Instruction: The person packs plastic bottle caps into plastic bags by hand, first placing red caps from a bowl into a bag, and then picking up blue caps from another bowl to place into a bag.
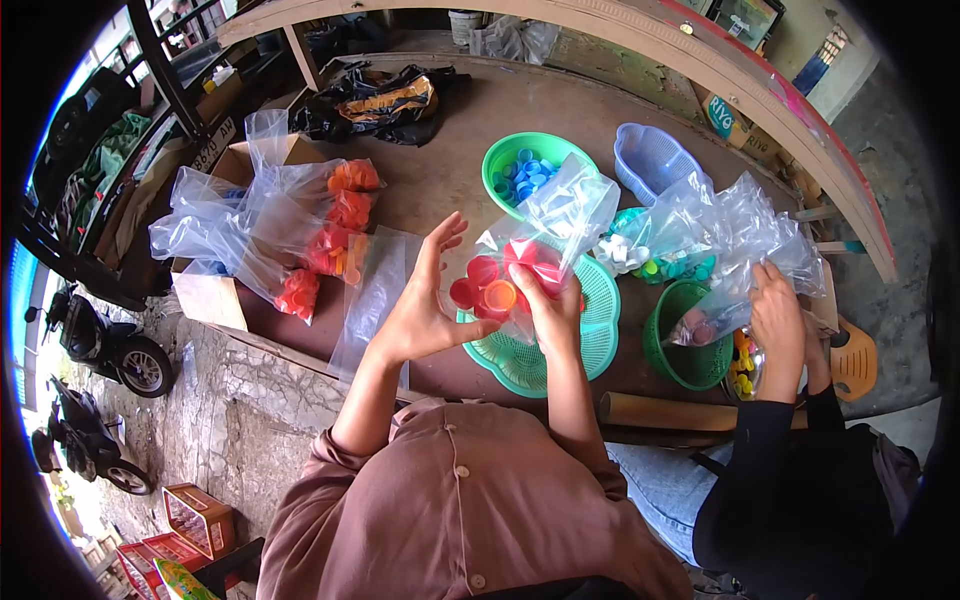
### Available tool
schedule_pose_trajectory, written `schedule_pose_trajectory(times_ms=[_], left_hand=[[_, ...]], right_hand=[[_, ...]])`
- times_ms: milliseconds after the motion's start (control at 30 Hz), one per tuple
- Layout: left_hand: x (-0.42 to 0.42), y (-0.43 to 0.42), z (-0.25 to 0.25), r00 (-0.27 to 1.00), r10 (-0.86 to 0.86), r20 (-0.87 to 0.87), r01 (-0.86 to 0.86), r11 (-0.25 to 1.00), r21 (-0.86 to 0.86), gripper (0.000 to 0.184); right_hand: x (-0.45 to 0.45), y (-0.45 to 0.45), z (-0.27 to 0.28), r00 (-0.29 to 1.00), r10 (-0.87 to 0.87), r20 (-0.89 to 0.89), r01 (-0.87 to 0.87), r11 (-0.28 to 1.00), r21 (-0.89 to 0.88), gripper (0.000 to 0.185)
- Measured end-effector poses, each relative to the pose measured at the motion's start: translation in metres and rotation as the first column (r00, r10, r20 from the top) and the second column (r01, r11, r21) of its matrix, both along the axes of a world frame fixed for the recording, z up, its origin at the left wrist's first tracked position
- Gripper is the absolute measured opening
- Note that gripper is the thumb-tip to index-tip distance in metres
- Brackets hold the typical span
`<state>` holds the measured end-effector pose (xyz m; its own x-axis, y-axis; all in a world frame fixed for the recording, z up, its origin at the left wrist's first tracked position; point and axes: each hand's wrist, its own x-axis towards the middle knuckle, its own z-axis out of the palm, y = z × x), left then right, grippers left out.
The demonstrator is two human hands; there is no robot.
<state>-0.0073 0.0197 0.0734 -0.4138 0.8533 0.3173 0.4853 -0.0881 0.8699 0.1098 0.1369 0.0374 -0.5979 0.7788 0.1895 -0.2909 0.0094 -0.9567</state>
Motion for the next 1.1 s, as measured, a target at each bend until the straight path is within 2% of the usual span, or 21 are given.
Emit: schedule_pose_trajectory(times_ms=[167, 300, 367, 600, 667, 767, 1033, 1067, 1100], left_hand=[[0.001, 0.000, -0.004, 0.997, 0.010, -0.071, -0.008, 0.999, 0.038, 0.104], [-0.010, -0.003, -0.006, 0.998, -0.049, 0.028, 0.048, 0.998, 0.034, 0.104], [-0.016, -0.004, -0.011, 0.991, -0.071, 0.113, 0.063, 0.996, 0.070, 0.103], [-0.013, -0.005, -0.009, 0.994, -0.086, 0.070, 0.080, 0.994, 0.081, 0.100], [-0.020, -0.005, -0.013, 0.952, -0.157, 0.264, 0.115, 0.979, 0.168, 0.096], [-0.024, -0.006, -0.020, 0.947, -0.149, 0.283, 0.114, 0.984, 0.138, 0.091], [-0.022, 0.000, -0.010, 0.917, -0.153, 0.368, 0.104, 0.983, 0.149, 0.086], [-0.022, 0.000, -0.011, 0.956, -0.087, 0.279, 0.060, 0.993, 0.105, 0.089], [-0.022, 0.000, -0.012, 0.982, -0.026, 0.186, 0.015, 0.998, 0.065, 0.092]], right_hand=[[-0.001, -0.001, 0.002, 0.999, -0.010, -0.034, 0.007, 0.994, -0.105, 0.023], [0.002, -0.003, 0.007, 0.998, -0.012, -0.066, 0.001, 0.987, -0.159, 0.024], [0.004, -0.001, 0.009, 0.994, 0.035, -0.106, -0.061, 0.964, -0.257, 0.026], [0.005, 0.000, 0.005, 0.987, 0.050, -0.151, -0.093, 0.951, -0.296, 0.032], [0.007, 0.001, 0.007, 0.988, 0.073, -0.138, -0.111, 0.948, -0.300, 0.033], [0.009, -0.001, 0.011, 0.985, 0.088, -0.150, -0.139, 0.919, -0.369, 0.033], [0.008, -0.002, 0.005, 0.978, 0.128, -0.164, -0.167, 0.954, -0.249, 0.031], [0.007, -0.003, 0.004, 0.973, 0.141, -0.180, -0.183, 0.953, -0.242, 0.029], [0.005, -0.004, 0.005, 0.982, 0.129, -0.138, -0.150, 0.976, -0.159, 0.026]])
